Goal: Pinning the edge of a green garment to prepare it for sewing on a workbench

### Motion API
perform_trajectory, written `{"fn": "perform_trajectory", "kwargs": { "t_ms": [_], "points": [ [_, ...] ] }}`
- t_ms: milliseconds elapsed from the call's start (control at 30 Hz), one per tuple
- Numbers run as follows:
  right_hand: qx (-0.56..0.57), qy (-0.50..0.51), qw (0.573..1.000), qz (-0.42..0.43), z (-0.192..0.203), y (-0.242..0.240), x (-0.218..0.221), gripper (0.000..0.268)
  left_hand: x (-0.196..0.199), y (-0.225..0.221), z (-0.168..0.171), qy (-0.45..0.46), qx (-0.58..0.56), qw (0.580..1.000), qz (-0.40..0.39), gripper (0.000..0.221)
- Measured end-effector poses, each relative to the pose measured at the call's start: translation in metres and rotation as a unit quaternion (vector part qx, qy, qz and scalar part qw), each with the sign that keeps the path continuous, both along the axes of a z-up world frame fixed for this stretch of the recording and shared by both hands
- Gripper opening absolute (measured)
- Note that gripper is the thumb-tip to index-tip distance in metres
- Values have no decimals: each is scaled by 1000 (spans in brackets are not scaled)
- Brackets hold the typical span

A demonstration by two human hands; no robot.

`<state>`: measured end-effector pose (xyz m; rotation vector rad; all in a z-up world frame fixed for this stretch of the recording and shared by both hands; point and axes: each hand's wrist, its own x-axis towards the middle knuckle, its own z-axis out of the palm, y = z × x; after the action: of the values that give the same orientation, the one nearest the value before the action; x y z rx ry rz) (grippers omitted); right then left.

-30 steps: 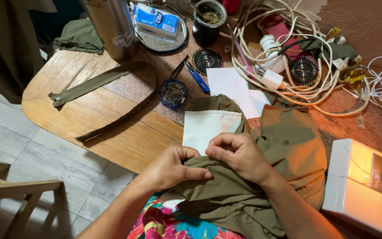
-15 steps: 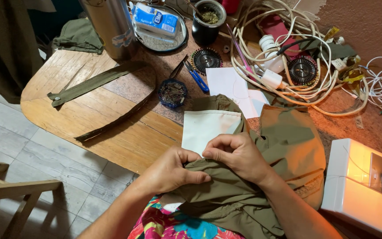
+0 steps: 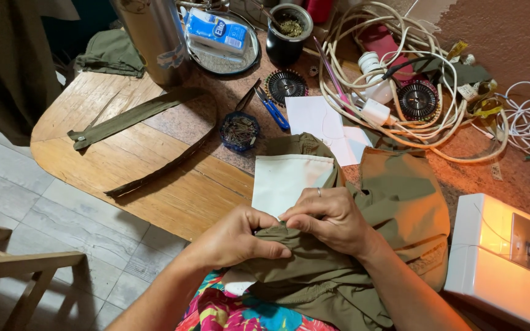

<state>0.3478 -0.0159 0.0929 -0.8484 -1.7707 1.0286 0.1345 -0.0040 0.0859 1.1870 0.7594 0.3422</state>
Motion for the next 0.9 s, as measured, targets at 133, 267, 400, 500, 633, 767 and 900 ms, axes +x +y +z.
{"fn": "perform_trajectory", "kwargs": {
  "t_ms": [133,267,400,500,633,767,900],
  "points": [
    [18,7,1000,12,-5,0,4,12,2,-1,-1,-11,-10,1000,6,10],
    [23,6,999,23,-2,-1,5,13,2,-1,-19,-30,-32,999,20,12],
    [13,-1,1000,20,3,-1,4,15,-1,-2,-16,-54,-41,997,30,20],
    [-21,-34,999,-7,-1,-2,9,23,-2,1,-2,-69,-41,996,26,26],
    [-124,-28,992,28,2,-2,14,43,-3,-1,-10,-80,-60,994,47,17],
    [-328,-80,941,33,11,-8,13,54,-1,3,-12,-84,-42,993,72,11],
    [-319,-173,930,67,28,-8,6,55,-2,4,-21,-83,-72,990,89,12]
  ]
}}
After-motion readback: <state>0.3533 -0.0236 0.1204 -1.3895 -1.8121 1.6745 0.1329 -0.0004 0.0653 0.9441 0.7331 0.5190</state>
